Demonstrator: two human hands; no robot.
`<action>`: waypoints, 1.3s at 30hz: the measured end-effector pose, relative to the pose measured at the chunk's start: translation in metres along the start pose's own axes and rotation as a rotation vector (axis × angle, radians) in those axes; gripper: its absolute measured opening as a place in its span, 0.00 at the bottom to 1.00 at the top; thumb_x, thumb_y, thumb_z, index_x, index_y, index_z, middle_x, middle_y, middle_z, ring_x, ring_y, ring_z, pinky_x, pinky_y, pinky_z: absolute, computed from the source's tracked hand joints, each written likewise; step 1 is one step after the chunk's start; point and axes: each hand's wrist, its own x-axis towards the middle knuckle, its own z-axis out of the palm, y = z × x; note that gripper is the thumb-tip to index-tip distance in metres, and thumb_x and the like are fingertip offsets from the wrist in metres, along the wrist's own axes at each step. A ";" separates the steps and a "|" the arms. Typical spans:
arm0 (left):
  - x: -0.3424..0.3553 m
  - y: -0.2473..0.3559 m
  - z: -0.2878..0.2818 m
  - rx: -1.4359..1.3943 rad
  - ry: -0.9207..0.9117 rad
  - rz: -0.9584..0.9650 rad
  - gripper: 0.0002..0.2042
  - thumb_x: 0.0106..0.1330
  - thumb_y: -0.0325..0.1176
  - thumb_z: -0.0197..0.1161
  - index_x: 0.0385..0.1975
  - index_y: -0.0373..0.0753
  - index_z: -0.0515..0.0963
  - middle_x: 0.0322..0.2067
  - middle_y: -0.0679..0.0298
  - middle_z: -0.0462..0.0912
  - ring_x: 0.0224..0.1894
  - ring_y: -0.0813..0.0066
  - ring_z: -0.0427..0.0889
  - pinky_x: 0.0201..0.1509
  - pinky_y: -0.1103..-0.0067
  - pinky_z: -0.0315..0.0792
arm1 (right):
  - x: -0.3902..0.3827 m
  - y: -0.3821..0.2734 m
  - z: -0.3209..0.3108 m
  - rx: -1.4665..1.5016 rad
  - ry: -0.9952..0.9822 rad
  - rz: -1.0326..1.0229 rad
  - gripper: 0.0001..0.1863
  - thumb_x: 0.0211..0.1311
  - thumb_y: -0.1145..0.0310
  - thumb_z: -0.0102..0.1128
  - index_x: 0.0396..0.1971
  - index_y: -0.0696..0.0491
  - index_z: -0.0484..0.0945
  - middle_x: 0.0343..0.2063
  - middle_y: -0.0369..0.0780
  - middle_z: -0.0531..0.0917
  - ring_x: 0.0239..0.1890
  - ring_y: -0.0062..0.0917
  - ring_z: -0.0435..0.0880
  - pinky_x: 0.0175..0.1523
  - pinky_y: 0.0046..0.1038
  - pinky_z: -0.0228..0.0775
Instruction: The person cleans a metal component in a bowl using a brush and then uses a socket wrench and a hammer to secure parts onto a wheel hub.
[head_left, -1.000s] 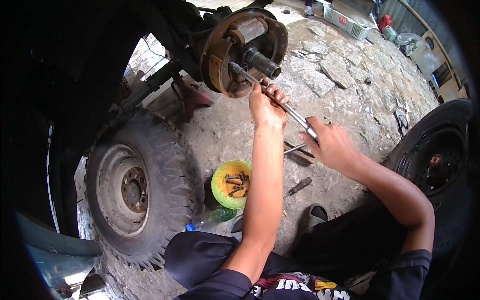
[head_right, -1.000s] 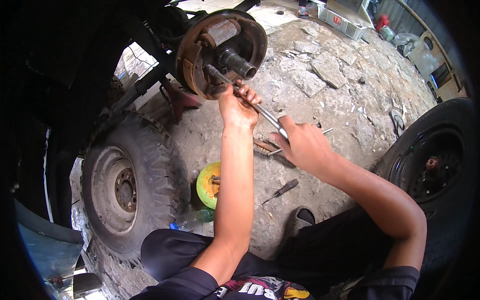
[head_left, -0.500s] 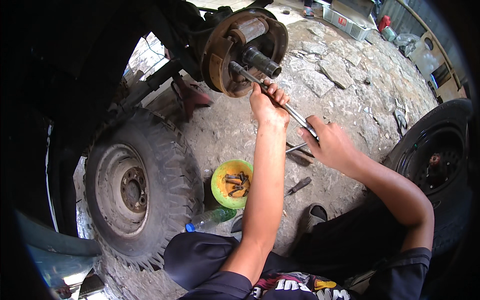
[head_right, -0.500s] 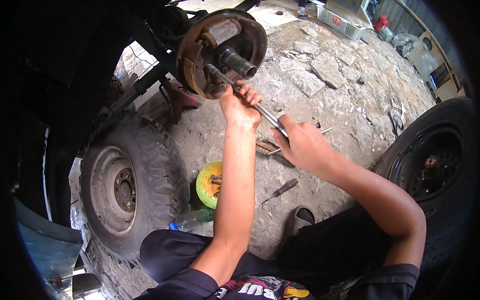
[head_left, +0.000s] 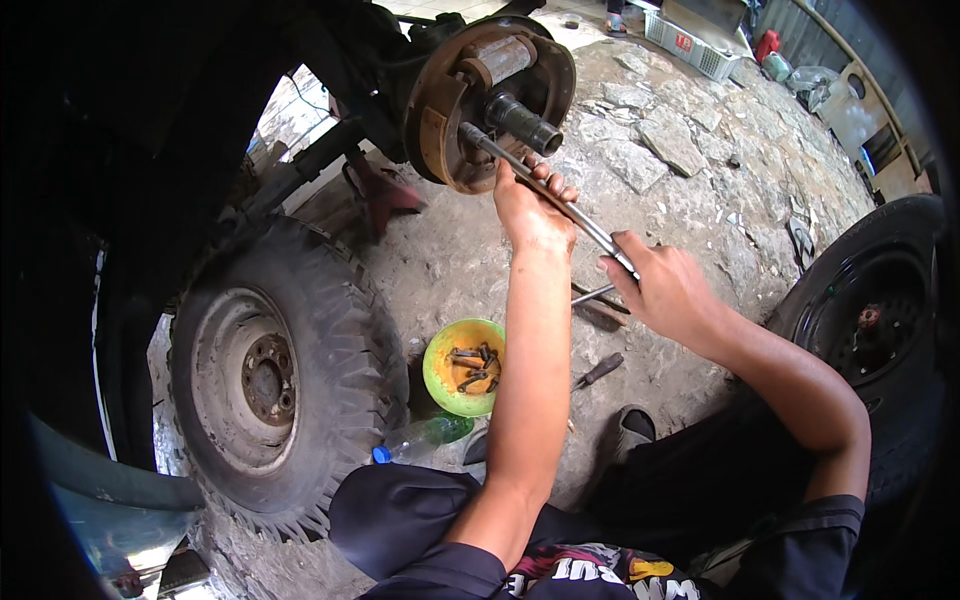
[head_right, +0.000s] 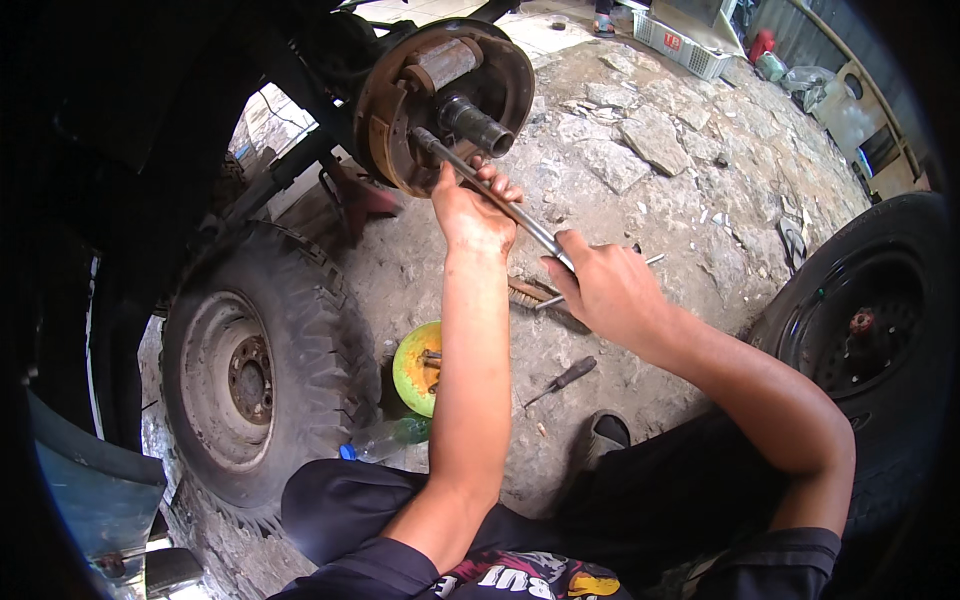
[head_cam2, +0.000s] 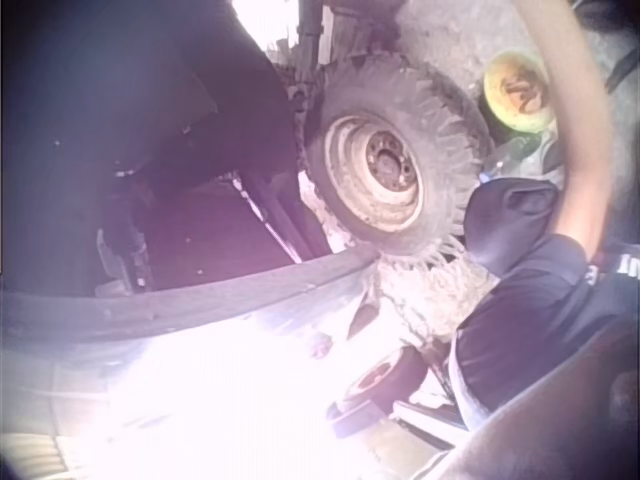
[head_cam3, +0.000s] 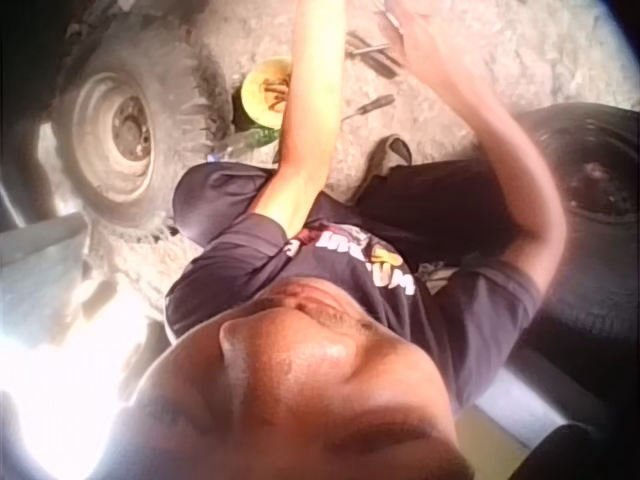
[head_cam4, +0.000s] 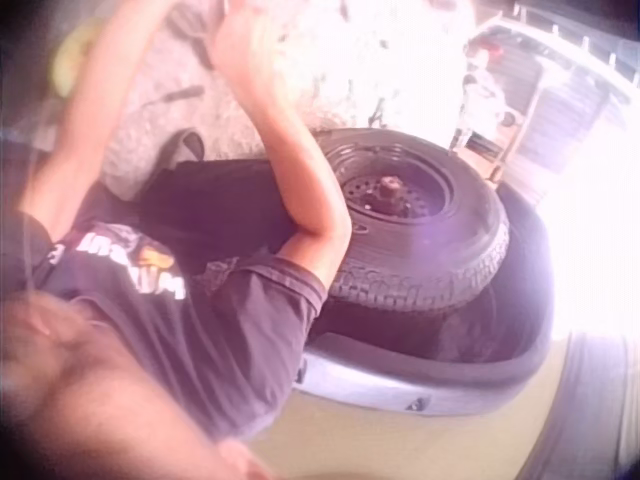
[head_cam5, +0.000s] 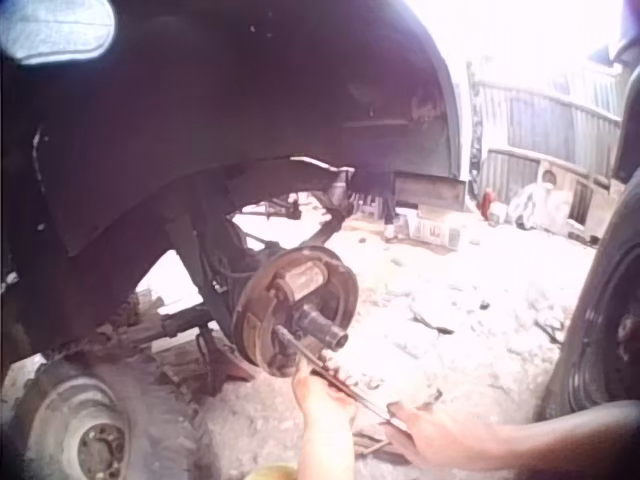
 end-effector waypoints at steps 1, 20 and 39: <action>0.004 0.002 -0.001 -0.005 -0.023 -0.019 0.23 0.73 0.58 0.42 0.24 0.46 0.66 0.16 0.74 0.59 0.16 0.80 0.54 0.20 0.79 0.53 | 0.002 0.002 0.003 0.159 -0.031 -0.005 0.19 0.70 0.56 0.52 0.42 0.60 0.71 0.12 0.45 0.73 0.16 0.35 0.75 0.23 0.36 0.66; 0.038 0.006 -0.040 -0.536 -0.928 -0.463 0.34 0.64 0.73 0.31 0.18 0.44 0.61 0.12 0.75 0.52 0.12 0.82 0.47 0.16 0.82 0.45 | 0.013 0.017 -0.002 1.381 -0.450 0.515 0.19 0.72 0.58 0.49 0.44 0.61 0.73 0.21 0.43 0.81 0.19 0.27 0.80 0.23 0.30 0.70; -0.006 -0.006 -0.043 0.080 -0.171 0.194 0.10 0.70 0.26 0.54 0.48 0.31 0.73 0.36 0.57 0.78 0.39 0.63 0.83 0.48 0.64 0.83 | 0.023 0.016 -0.034 1.060 -0.691 0.428 0.15 0.65 0.63 0.61 0.37 0.63 0.80 0.30 0.45 0.85 0.30 0.26 0.84 0.34 0.29 0.76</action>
